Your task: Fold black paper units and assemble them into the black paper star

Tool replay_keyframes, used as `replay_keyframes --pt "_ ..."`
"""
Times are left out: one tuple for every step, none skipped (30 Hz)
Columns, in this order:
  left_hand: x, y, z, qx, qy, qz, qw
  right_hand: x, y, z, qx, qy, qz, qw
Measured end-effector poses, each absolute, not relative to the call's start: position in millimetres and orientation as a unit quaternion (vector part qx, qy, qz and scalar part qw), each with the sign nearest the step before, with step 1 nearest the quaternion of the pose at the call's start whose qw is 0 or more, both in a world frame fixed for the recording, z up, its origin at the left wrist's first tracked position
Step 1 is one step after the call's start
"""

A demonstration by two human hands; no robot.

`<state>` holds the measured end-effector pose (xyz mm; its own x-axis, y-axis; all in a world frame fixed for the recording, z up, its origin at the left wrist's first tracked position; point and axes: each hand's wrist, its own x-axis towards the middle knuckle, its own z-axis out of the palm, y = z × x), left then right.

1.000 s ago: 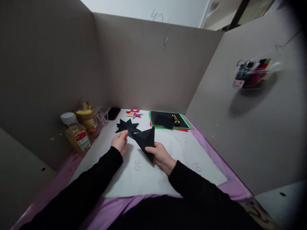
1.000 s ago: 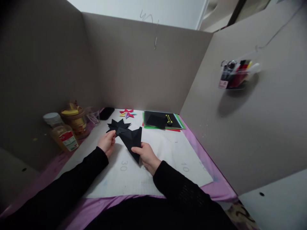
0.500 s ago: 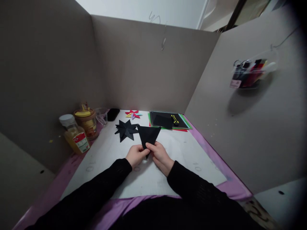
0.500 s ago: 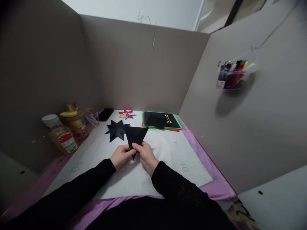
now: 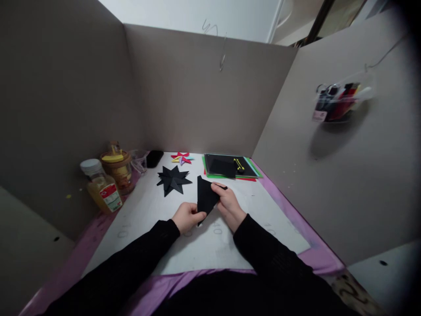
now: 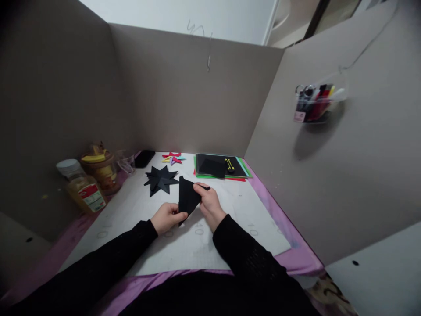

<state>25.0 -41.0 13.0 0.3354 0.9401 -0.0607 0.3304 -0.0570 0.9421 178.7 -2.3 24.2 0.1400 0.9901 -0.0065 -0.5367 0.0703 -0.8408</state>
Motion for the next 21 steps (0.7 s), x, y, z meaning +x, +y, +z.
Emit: replay_keyframes --pt "23.9 -40.3 12.6 0.664 0.487 0.306 0.477 187.0 3.0 26.8 -0.367 -0.308 0.568 0.670" --pt "22.6 -39.4 12.3 0.672 0.491 0.299 0.467 195.9 8.3 29.0 -0.368 -0.303 0.560 0.677" --pt "21.1 -38.0 12.2 0.676 0.494 0.295 0.460 204.6 13.3 30.7 -0.374 -0.291 0.545 0.692" --pt "19.5 -36.2 12.2 0.675 0.498 0.298 0.456 212.3 17.3 31.6 -0.382 -0.273 0.529 0.707" --pt "18.0 -34.0 12.3 0.668 0.501 0.312 0.454 217.8 19.8 31.6 -0.383 -0.255 0.512 0.726" --pt "16.4 -31.3 12.5 0.656 0.502 0.334 0.453 220.3 20.2 30.6 -0.385 -0.239 0.503 0.736" --pt "15.0 -28.5 12.8 0.640 0.504 0.363 0.452 219.2 18.4 28.7 -0.387 -0.232 0.502 0.738" --pt "13.7 -25.8 13.1 0.622 0.508 0.393 0.448 214.4 14.2 26.0 -0.389 -0.237 0.508 0.731" --pt "12.7 -23.3 13.3 0.605 0.511 0.420 0.443 206.3 8.2 22.7 -0.393 -0.259 0.519 0.714" --pt "11.9 -21.4 13.4 0.592 0.513 0.442 0.438 195.9 0.8 19.1 -0.392 -0.303 0.539 0.681" --pt "11.4 -20.3 13.3 0.584 0.513 0.456 0.433 184.2 -7.1 15.6 -0.383 -0.362 0.558 0.641" --pt "11.2 -19.8 13.1 0.582 0.509 0.465 0.431 172.5 -14.7 12.4 -0.375 -0.417 0.573 0.597" --pt "11.3 -20.0 12.9 0.586 0.501 0.469 0.432 162.1 -21.2 9.8 -0.367 -0.465 0.575 0.564" --pt "11.6 -20.7 12.8 0.592 0.491 0.468 0.434 153.9 -26.3 7.7 -0.372 -0.489 0.565 0.551" --pt "12.2 -21.7 12.9 0.600 0.484 0.464 0.437 148.3 -29.6 6.4 -0.385 -0.492 0.550 0.554" --pt "12.9 -23.0 13.3 0.606 0.480 0.457 0.441 145.5 -31.2 5.8 -0.397 -0.489 0.539 0.560" --pt "13.7 -24.3 14.0 0.610 0.477 0.449 0.446 145.1 -31.4 5.9 -0.407 -0.479 0.533 0.567" --pt "14.5 -25.6 15.0 0.614 0.475 0.440 0.452 146.7 -30.5 6.7 -0.411 -0.467 0.535 0.571" --pt "15.3 -26.9 16.0 0.614 0.475 0.432 0.459 149.8 -28.6 8.1 -0.411 -0.456 0.545 0.572" --pt "16.0 -28.1 16.8 0.613 0.473 0.424 0.470 153.9 -26.2 10.1 -0.408 -0.442 0.556 0.574" --pt "16.7 -29.3 17.2 0.610 0.471 0.416 0.482 158.5 -23.3 12.5 -0.405 -0.425 0.565 0.580"
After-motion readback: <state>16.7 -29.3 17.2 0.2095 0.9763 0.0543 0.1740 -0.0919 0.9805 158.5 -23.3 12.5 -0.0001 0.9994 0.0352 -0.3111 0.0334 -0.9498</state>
